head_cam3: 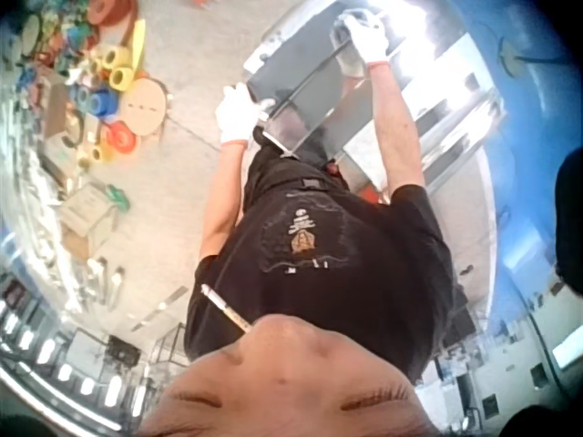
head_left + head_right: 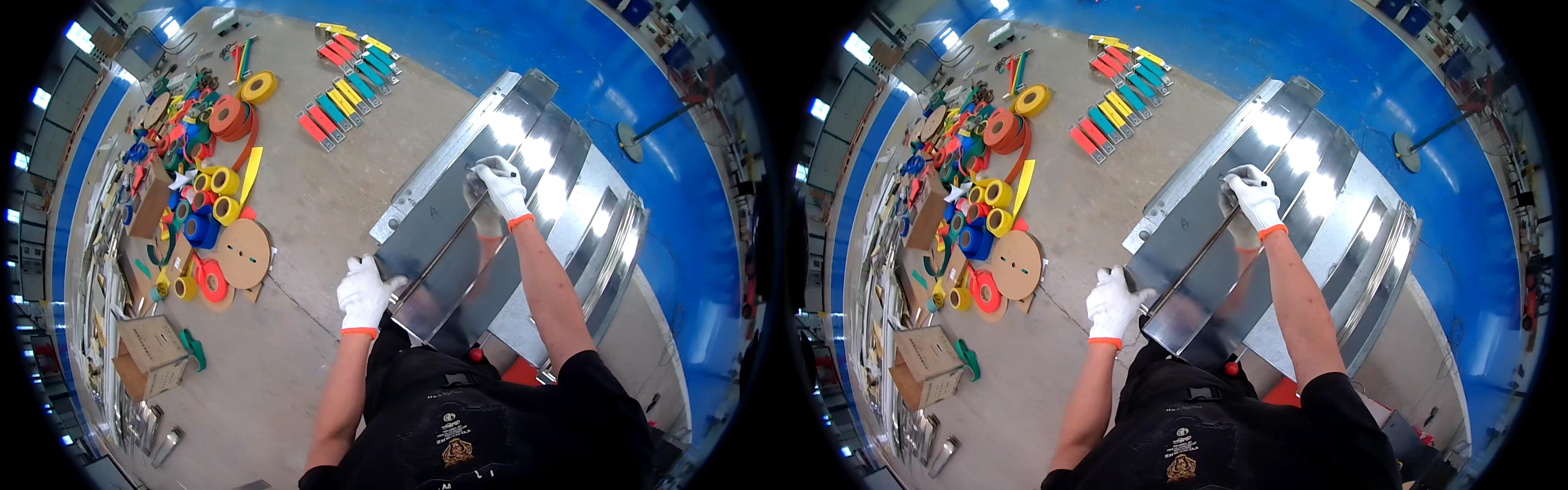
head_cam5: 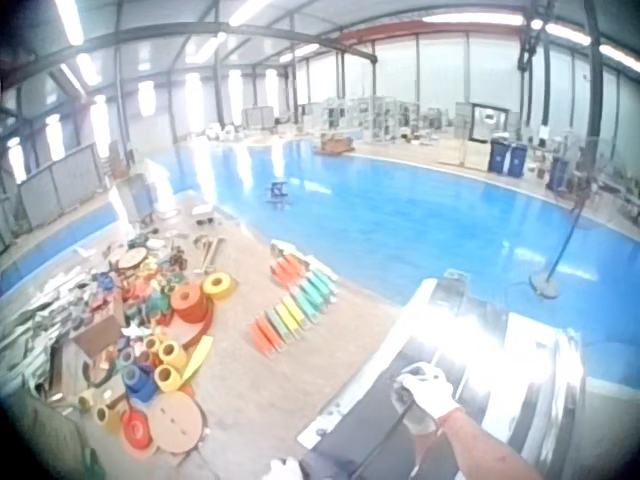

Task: The person processes metal sheets by feeding them into a bending machine, then moves to a second machine to bend the edges. They repeat this cycle for multiple sheets, stacking the finished pieces on a nearby table.

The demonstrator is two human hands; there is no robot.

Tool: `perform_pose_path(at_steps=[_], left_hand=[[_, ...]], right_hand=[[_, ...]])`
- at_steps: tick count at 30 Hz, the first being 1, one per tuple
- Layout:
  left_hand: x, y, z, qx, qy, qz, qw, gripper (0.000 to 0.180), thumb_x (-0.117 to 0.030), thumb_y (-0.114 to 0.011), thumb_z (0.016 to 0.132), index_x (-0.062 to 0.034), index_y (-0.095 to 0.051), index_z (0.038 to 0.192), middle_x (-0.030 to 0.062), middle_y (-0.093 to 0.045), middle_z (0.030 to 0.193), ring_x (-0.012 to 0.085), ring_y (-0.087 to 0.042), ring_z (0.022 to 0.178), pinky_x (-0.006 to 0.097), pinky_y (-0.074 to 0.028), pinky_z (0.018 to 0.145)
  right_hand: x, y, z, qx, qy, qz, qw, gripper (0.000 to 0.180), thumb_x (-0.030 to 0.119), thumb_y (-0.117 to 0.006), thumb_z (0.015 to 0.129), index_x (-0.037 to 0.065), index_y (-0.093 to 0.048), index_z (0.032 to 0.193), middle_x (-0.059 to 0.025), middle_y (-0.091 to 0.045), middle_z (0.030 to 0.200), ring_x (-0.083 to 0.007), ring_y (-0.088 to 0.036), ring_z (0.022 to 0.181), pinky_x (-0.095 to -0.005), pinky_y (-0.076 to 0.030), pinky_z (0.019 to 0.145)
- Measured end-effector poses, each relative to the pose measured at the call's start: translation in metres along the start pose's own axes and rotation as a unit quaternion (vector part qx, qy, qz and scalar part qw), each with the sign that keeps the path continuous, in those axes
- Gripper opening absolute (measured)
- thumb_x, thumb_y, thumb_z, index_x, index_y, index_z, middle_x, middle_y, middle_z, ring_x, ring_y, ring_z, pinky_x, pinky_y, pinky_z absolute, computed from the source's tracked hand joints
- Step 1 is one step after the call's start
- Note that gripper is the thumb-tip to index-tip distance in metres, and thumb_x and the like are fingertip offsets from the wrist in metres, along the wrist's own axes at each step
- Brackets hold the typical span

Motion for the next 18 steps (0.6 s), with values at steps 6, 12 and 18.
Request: perform_pose_path(at_steps=[6, 12, 18], left_hand=[[-0.029, -0.018, -0.029, -0.013, -0.036, -0.005, 0.999, 0.081, -0.060, -0.085, 0.069, -0.0105, -0.056, 0.127, 0.0208, -0.059, 0.120, 0.0406, -0.069, 0.098, 0.048, -0.057, 0.081], [0.009, -0.012, -0.007, -0.026, 0.008, 0.011, 1.000, 0.075, -0.064, -0.079, 0.075, -0.0056, -0.056, 0.117, 0.0174, -0.059, 0.118, 0.0388, -0.071, 0.092, 0.047, -0.059, 0.074], [0.001, -0.029, -0.024, -0.127, -0.021, -0.050, 0.990, 0.078, -0.058, -0.082, 0.074, -0.0060, -0.056, 0.126, 0.0175, -0.056, 0.128, 0.0387, -0.070, 0.096, 0.048, -0.058, 0.077]], right_hand=[[-0.017, 0.019, -0.019, -0.003, 0.015, 0.111, 0.994, 0.014, 0.011, -0.065, 0.097, 0.001, -0.067, 0.107, -0.0075, -0.072, 0.092, -0.0145, -0.070, 0.078, -0.0265, -0.058, 0.070], [-0.046, 0.050, -0.054, -0.001, 0.031, 0.081, 0.996, 0.016, 0.009, -0.062, 0.100, 0.000, -0.068, 0.112, -0.0056, -0.071, 0.103, -0.0118, -0.067, 0.097, -0.0256, -0.055, 0.086], [-0.062, 0.038, -0.078, 0.029, 0.010, 0.109, 0.994, 0.014, 0.006, -0.062, 0.099, 0.000, -0.069, 0.110, -0.0068, -0.072, 0.101, -0.0130, -0.070, 0.092, -0.0264, -0.056, 0.085]])
Point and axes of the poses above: each hand's wrist, its own z-axis towards the middle knuckle, its own y-axis out of the back of the hand, x = y × z, the point moved 4 cm from there along z, towards the middle knuckle
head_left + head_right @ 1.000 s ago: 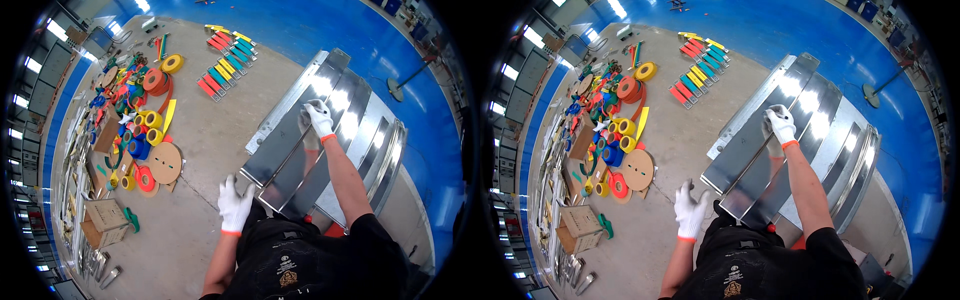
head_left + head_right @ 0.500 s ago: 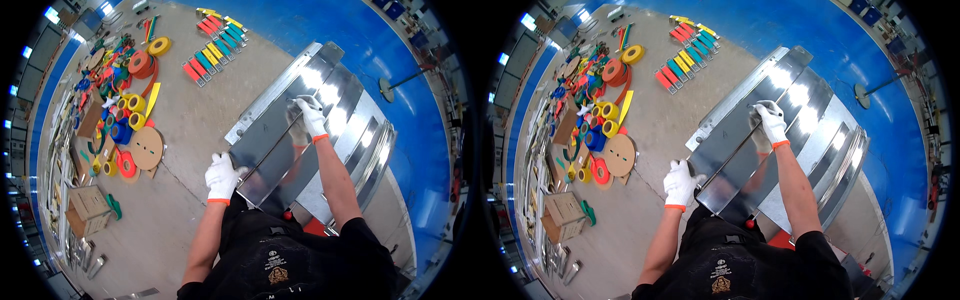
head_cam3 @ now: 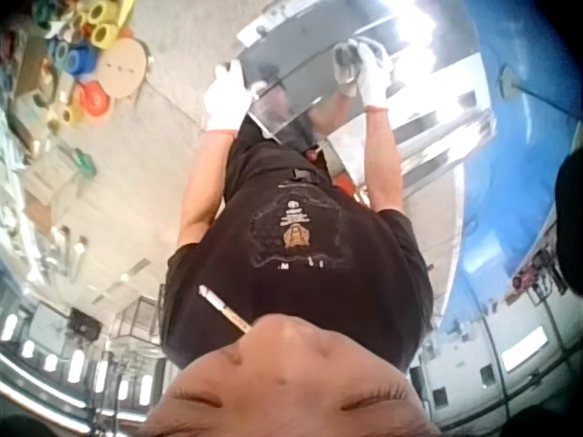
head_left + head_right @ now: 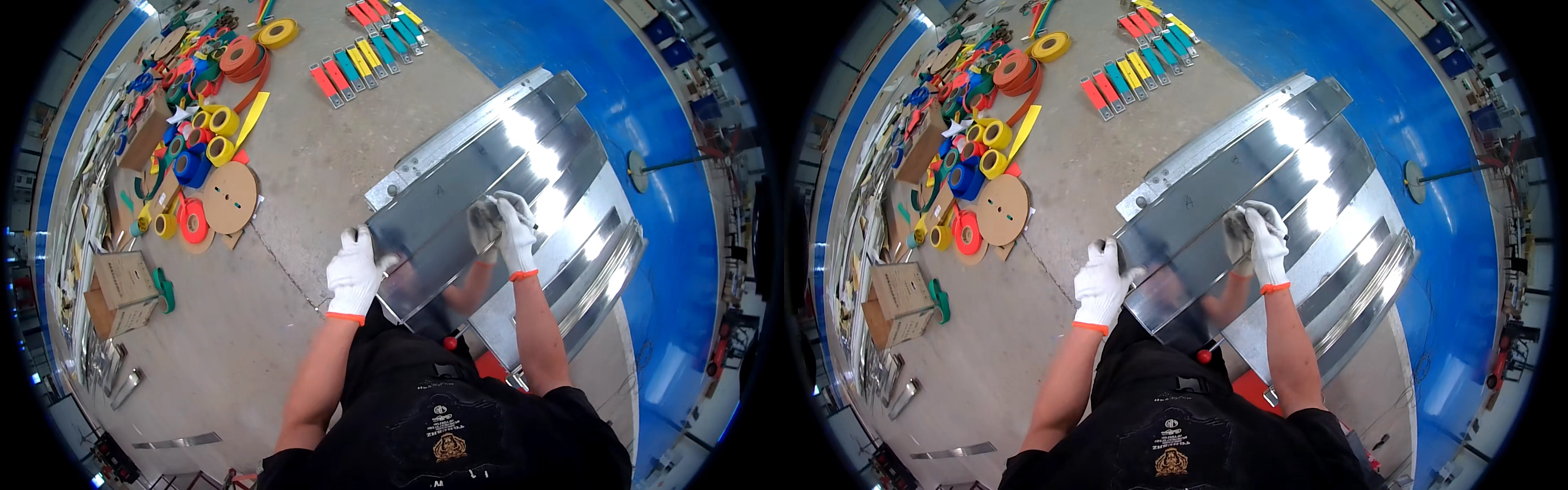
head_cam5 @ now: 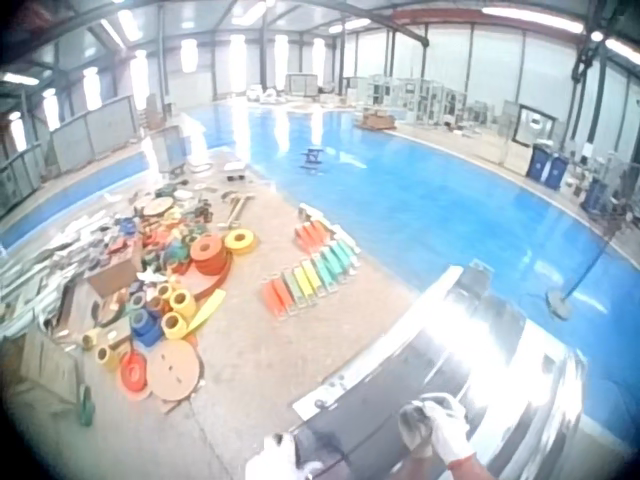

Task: The person processes metal sheets by feeding them into a bending machine, then moves to a second machine to bend the edges. They repeat this cycle for multiple sheets, stacking the finished pieces on a nearby table.

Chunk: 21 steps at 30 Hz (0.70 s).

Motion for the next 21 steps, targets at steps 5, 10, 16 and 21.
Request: perform_pose_path(at_steps=[5, 10, 16, 21], left_hand=[[-0.007, -0.006, -0.002, 0.069, -0.008, -0.006, 0.998, 0.079, -0.056, -0.080, 0.076, -0.0055, -0.051, 0.130, 0.0174, -0.056, 0.129, 0.0373, -0.072, 0.092, 0.048, -0.058, 0.075], [-0.018, -0.034, -0.039, 0.036, -0.053, -0.068, 0.996, 0.069, -0.048, -0.082, 0.076, -0.0113, -0.056, 0.128, 0.0155, -0.058, 0.128, 0.0375, -0.070, 0.092, 0.048, -0.058, 0.074], [-0.018, -0.042, -0.043, 0.014, -0.042, -0.107, 0.993, 0.065, -0.045, -0.082, 0.078, -0.0131, -0.057, 0.129, 0.0149, -0.059, 0.126, 0.0376, -0.070, 0.091, 0.048, -0.058, 0.073], [-0.015, -0.043, -0.042, -0.014, -0.048, -0.127, 0.991, 0.060, -0.042, -0.082, 0.079, -0.0144, -0.058, 0.126, 0.0140, -0.060, 0.123, 0.0377, -0.069, 0.091, 0.048, -0.058, 0.074]], right_hand=[[0.004, -0.025, 0.004, 0.047, 0.027, 0.007, 0.999, 0.015, 0.007, -0.059, 0.101, -0.001, -0.068, 0.109, -0.0043, -0.070, 0.097, -0.0108, -0.068, 0.091, -0.0252, -0.055, 0.079], [0.018, -0.052, 0.014, 0.099, 0.021, -0.057, 0.993, 0.011, 0.006, -0.058, 0.101, 0.000, -0.066, 0.102, -0.0016, -0.065, 0.090, -0.0083, -0.062, 0.082, -0.0242, -0.052, 0.073], [0.014, -0.069, 0.027, 0.141, 0.004, -0.105, 0.984, 0.007, 0.007, -0.062, 0.097, 0.000, -0.064, 0.100, -0.0016, -0.064, 0.082, -0.0084, -0.062, 0.075, -0.0249, -0.051, 0.064], [0.015, -0.081, 0.042, 0.166, -0.010, -0.230, 0.959, 0.008, 0.008, -0.066, 0.092, 0.001, -0.067, 0.096, -0.0023, -0.068, 0.083, -0.0070, -0.061, 0.073, -0.0252, -0.052, 0.062]])
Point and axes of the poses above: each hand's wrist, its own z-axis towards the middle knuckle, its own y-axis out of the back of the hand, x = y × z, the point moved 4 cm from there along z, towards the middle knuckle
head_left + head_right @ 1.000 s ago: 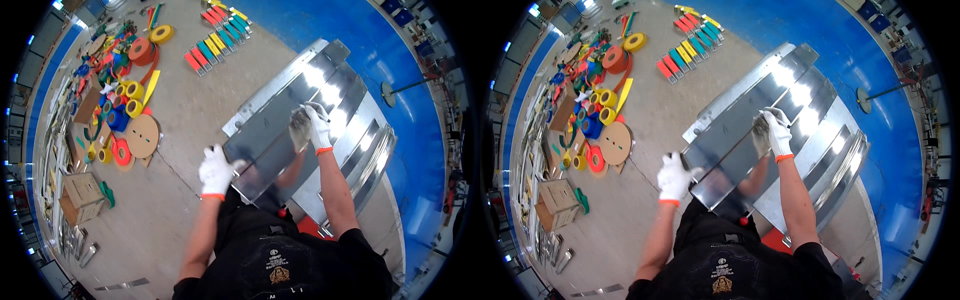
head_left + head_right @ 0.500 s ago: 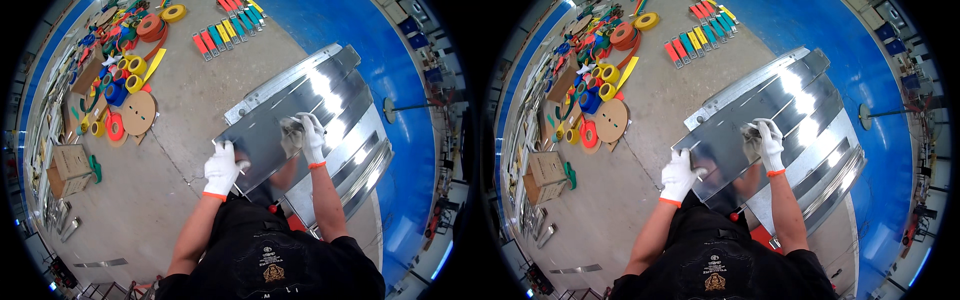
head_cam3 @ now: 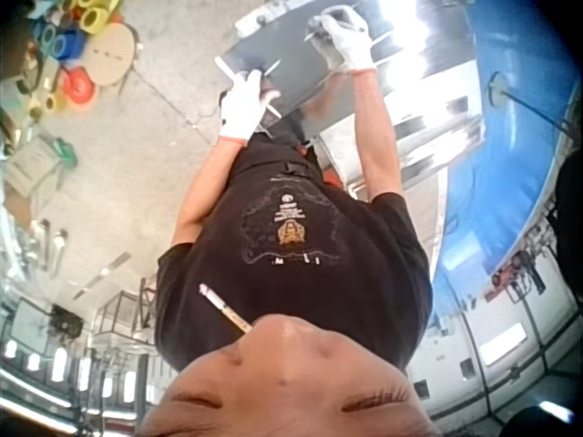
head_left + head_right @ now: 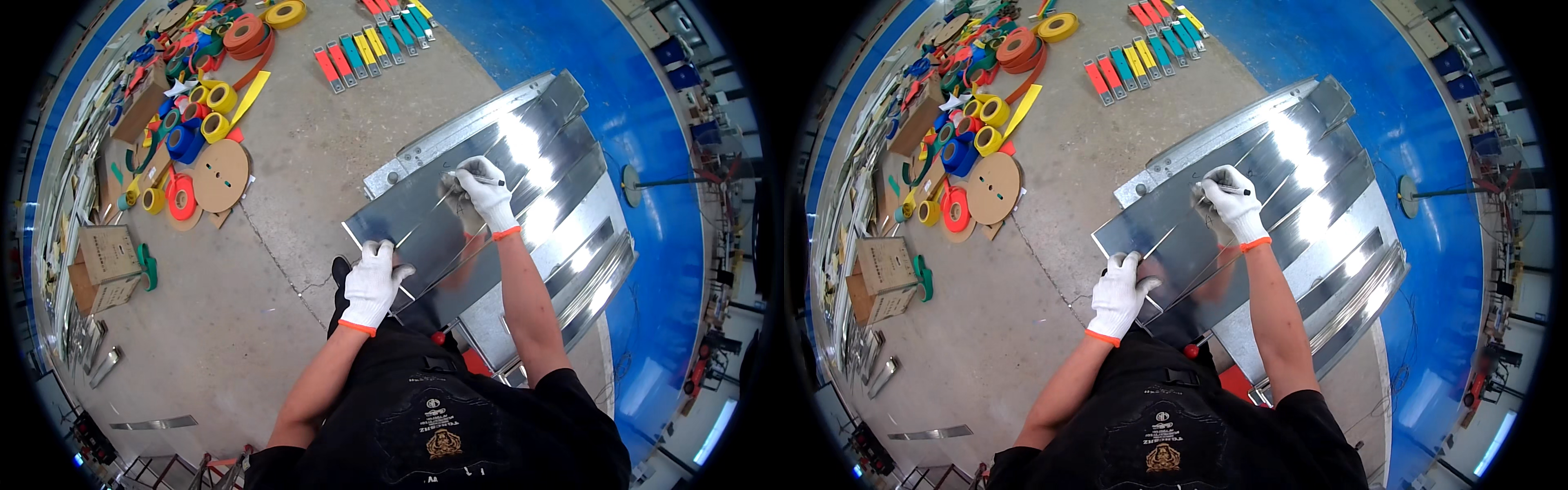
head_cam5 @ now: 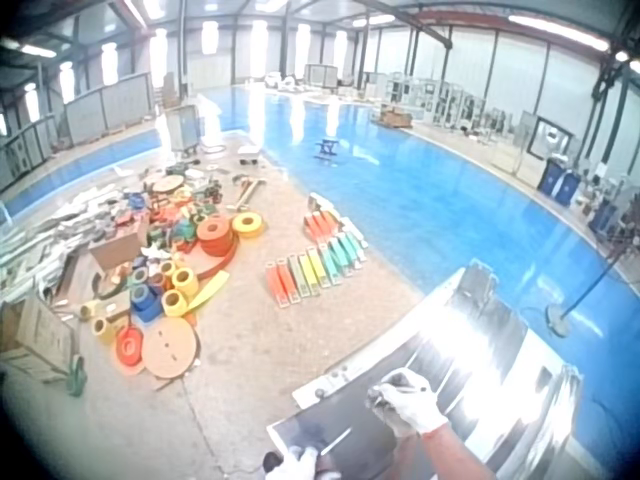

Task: The person processes metal sheets by feeding them into a bending machine, then moves to a second machine to bend the edges. They repeat this cycle for multiple sheets, stacking the finished pieces on a nearby table.

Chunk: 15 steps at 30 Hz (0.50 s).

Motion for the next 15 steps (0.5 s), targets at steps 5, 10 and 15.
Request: perform_pose_path(at_steps=[5, 10, 15], left_hand=[[0.001, 0.000, 0.001, 0.009, 0.005, -0.009, 1.000, 0.058, -0.042, -0.082, 0.079, -0.0154, -0.059, 0.125, 0.0133, -0.060, 0.120, 0.0378, -0.069, 0.090, 0.048, -0.057, 0.074], [0.003, 0.001, 0.001, 0.009, 0.003, -0.018, 1.000, 0.056, -0.042, -0.082, 0.079, -0.0165, -0.059, 0.124, 0.0133, -0.060, 0.120, 0.0378, -0.069, 0.091, 0.047, -0.057, 0.074], [0.002, 0.003, 0.002, 0.017, 0.012, -0.030, 0.999, 0.055, -0.041, -0.082, 0.080, -0.0169, -0.060, 0.123, 0.0131, -0.060, 0.120, 0.0381, -0.069, 0.091, 0.048, -0.057, 0.076]], right_hand=[[0.005, -0.005, -0.004, 0.034, -0.009, 0.030, 0.999, 0.007, 0.006, -0.065, 0.092, 0.000, -0.066, 0.094, -0.0049, -0.070, 0.085, -0.0097, -0.065, 0.075, -0.0265, -0.054, 0.064], [0.003, -0.005, -0.003, 0.026, 0.004, 0.037, 0.999, 0.005, 0.004, -0.065, 0.092, 0.000, -0.066, 0.093, -0.0062, -0.070, 0.085, -0.0113, -0.066, 0.074, -0.0273, -0.055, 0.063], [-0.010, -0.003, 0.003, 0.052, 0.035, 0.012, 0.998, 0.007, 0.006, -0.066, 0.092, 0.000, -0.068, 0.096, -0.0049, -0.071, 0.085, -0.0103, -0.066, 0.075, -0.0261, -0.054, 0.063]])
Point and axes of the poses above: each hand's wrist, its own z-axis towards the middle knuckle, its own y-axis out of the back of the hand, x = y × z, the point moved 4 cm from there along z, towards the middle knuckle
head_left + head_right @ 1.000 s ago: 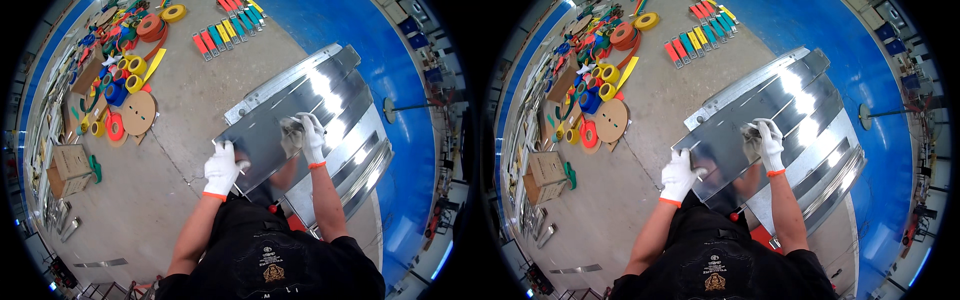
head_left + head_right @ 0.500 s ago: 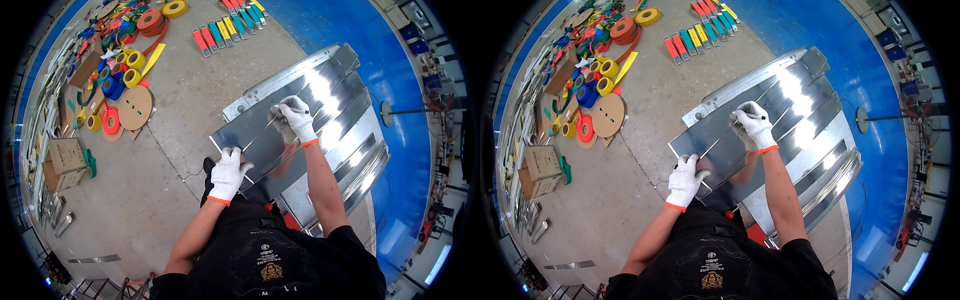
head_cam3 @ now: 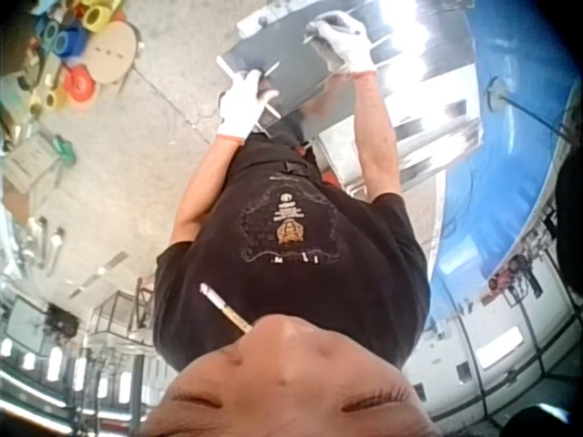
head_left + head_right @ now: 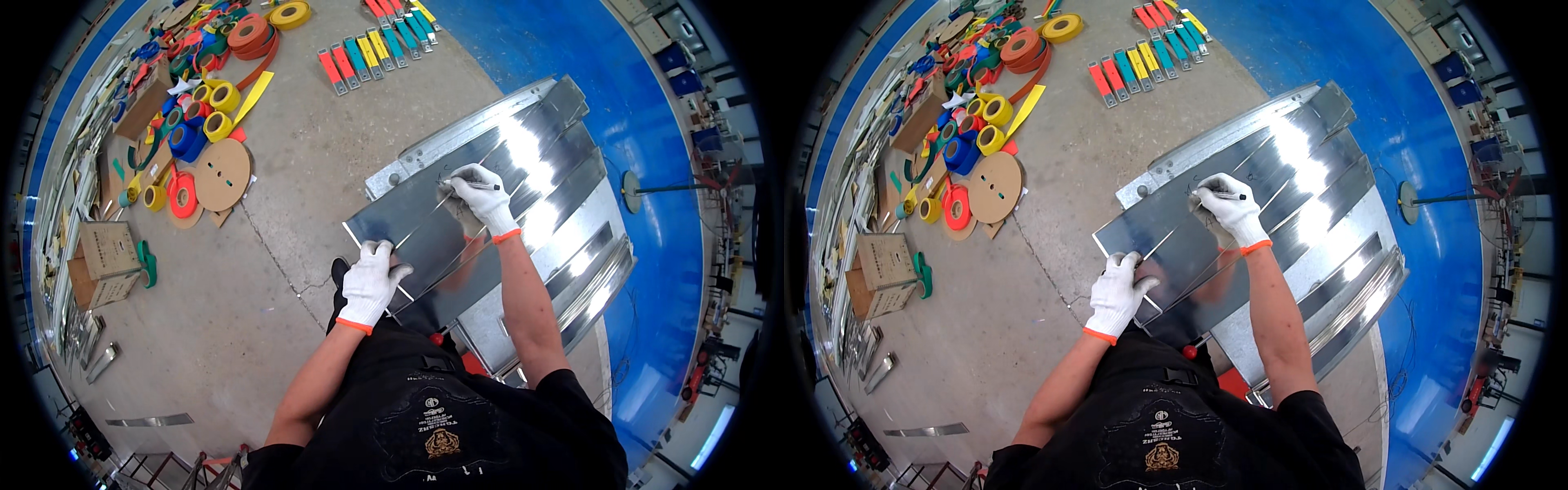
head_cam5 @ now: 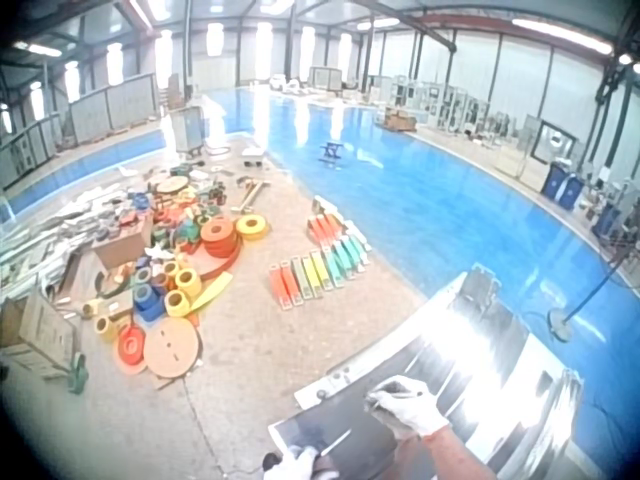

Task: The person processes metal sheets by feeding them into a bending machine, then moves to a second machine to bend the edges. They repeat this cycle for multiple sheets, stacking the finished pieces on a nearby table.

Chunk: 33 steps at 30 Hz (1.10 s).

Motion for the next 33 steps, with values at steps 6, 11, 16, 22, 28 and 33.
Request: perform_pose_path(at_steps=[6, 11, 16, 22, 28, 33], left_hand=[[0.001, 0.001, -0.001, 0.006, 0.001, -0.007, 1.000, 0.058, -0.040, -0.083, 0.079, -0.0165, -0.058, 0.126, 0.0145, -0.059, 0.124, 0.0398, -0.069, 0.094, 0.048, -0.057, 0.078], [-0.004, 0.014, 0.005, -0.016, 0.060, 0.034, 0.997, 0.074, -0.045, -0.082, 0.079, -0.0124, -0.051, 0.137, 0.0181, -0.055, 0.131, 0.0399, -0.070, 0.093, 0.049, -0.058, 0.078], [-0.015, 0.032, 0.016, -0.027, 0.063, 0.118, 0.991, 0.081, -0.051, -0.080, 0.080, -0.0072, -0.048, 0.139, 0.0193, -0.054, 0.133, 0.0402, -0.071, 0.091, 0.049, -0.059, 0.078], [-0.006, 0.045, 0.057, 0.021, 0.085, 0.124, 0.988, 0.073, -0.055, -0.080, 0.079, -0.0034, -0.056, 0.126, 0.0193, -0.057, 0.125, 0.0403, -0.071, 0.094, 0.049, -0.058, 0.077], [0.002, 0.038, 0.064, 0.042, 0.086, 0.138, 0.986, 0.063, -0.054, -0.078, 0.081, -0.0041, -0.059, 0.116, 0.0188, -0.060, 0.117, 0.0391, -0.070, 0.094, 0.049, -0.057, 0.077], [-0.004, 0.045, 0.061, 0.054, 0.097, 0.122, 0.986, 0.064, -0.056, -0.077, 0.081, -0.0049, -0.059, 0.116, 0.0189, -0.060, 0.115, 0.0383, -0.070, 0.095, 0.048, -0.057, 0.078]], right_hand=[[0.004, 0.004, 0.000, -0.118, 0.000, 0.008, 0.993, 0.013, 0.009, -0.068, 0.092, 0.001, -0.071, 0.102, -0.0034, -0.072, 0.088, -0.0085, -0.066, 0.078, -0.0245, -0.053, 0.065], [0.002, 0.006, 0.000, -0.112, -0.042, 0.022, 0.993, 0.013, 0.010, -0.068, 0.093, 0.002, -0.071, 0.102, -0.0038, -0.072, 0.086, -0.0081, -0.065, 0.074, -0.0237, -0.052, 0.060], [0.010, 0.007, -0.005, -0.091, -0.031, 0.047, 0.994, 0.014, 0.011, -0.068, 0.095, 0.000, -0.070, 0.103, -0.0057, -0.071, 0.084, -0.0080, -0.063, 0.068, -0.0218, -0.051, 0.056], [-0.003, 0.014, -0.007, -0.143, -0.017, 0.183, 0.973, 0.013, 0.007, -0.063, 0.098, -0.002, -0.066, 0.107, -0.0083, -0.071, 0.085, -0.0087, -0.064, 0.066, -0.0217, -0.052, 0.058], [-0.015, 0.019, -0.020, -0.129, -0.011, 0.184, 0.974, 0.012, 0.006, -0.062, 0.099, -0.002, -0.067, 0.107, -0.0088, -0.072, 0.088, -0.0083, -0.064, 0.066, -0.0218, -0.053, 0.059], [-0.014, 0.012, -0.027, -0.129, -0.009, 0.140, 0.982, 0.012, 0.006, -0.064, 0.099, -0.001, -0.068, 0.108, -0.0076, -0.072, 0.090, -0.0084, -0.066, 0.073, -0.0215, -0.054, 0.063]])
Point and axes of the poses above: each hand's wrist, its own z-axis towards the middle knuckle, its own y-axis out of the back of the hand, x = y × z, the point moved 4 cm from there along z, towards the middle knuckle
